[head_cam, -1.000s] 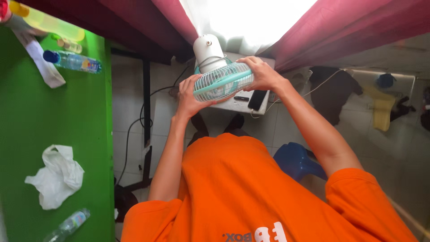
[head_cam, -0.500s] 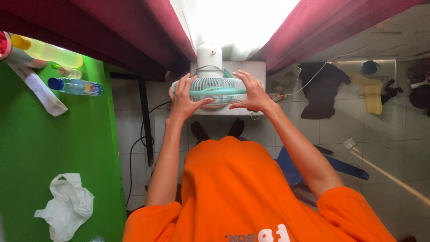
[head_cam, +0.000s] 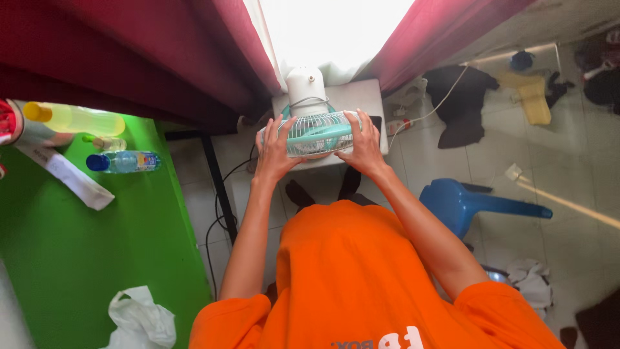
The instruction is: The person picks up a small teal and white electric fan from the floor and carries it across the room. They place the fan on top of a white mini-fridge near a window. Afterward, the person walks over to a pair of light blue sneakers on the floor and picks one up to inspect it.
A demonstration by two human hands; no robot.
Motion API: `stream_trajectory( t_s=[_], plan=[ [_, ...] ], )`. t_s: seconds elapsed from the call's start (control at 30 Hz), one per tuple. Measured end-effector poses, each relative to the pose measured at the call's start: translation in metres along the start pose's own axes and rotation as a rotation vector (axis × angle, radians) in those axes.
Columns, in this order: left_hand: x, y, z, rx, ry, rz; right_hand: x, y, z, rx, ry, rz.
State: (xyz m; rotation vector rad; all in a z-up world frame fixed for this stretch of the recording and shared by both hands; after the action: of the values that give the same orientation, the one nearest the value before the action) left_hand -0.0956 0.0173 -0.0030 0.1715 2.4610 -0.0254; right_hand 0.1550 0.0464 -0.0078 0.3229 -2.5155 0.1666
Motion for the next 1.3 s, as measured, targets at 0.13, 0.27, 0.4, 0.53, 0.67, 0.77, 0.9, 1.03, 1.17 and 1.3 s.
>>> stream_trajectory(
  t_s=[0.13,0.27,0.4,0.53,0.67,0.77,0.9,1.03,1.17,1.3],
  plan=[
    [0.009,0.004,-0.001,0.013,-0.042,0.052,0.003,-0.002,0.007,0.009,0.001,0.145],
    [0.006,0.016,-0.018,0.073,-0.086,0.087,0.01,-0.004,0.012,-0.056,0.002,0.16],
    [-0.002,0.023,-0.03,0.232,-0.05,0.016,0.018,-0.015,0.014,-0.11,0.022,0.204],
    [-0.007,0.016,-0.022,0.196,-0.088,0.068,0.023,-0.035,0.013,-0.163,0.086,0.223],
    [-0.013,0.005,-0.009,0.122,-0.086,0.064,0.024,-0.055,0.01,-0.164,0.196,0.24],
    [-0.023,-0.011,-0.009,0.03,-0.116,0.103,0.032,-0.07,0.005,-0.176,0.242,0.214],
    [-0.043,-0.031,-0.006,0.008,-0.128,0.128,0.039,-0.09,-0.007,-0.219,0.253,0.187],
    [-0.066,-0.046,-0.012,-0.021,-0.12,0.141,0.05,-0.109,-0.02,-0.291,0.383,0.228],
    [-0.095,-0.065,-0.018,0.0,-0.243,0.196,0.055,-0.136,-0.005,-0.28,0.633,0.366],
    [-0.131,-0.081,-0.015,0.092,-0.552,0.245,0.052,-0.156,0.023,-0.298,1.218,0.322]
  ],
)
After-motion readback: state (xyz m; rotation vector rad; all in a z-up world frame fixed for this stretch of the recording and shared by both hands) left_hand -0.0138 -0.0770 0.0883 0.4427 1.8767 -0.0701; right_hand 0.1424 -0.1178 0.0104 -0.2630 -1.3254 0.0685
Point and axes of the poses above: each hand's wrist, its own y-axis towards the middle knuckle, its own z-axis out of the palm, x = y × z, the point moved 3 cm from there along y, towards the middle knuckle, and after that the axes turned 3 degrees about z, right-handed, at the moved point
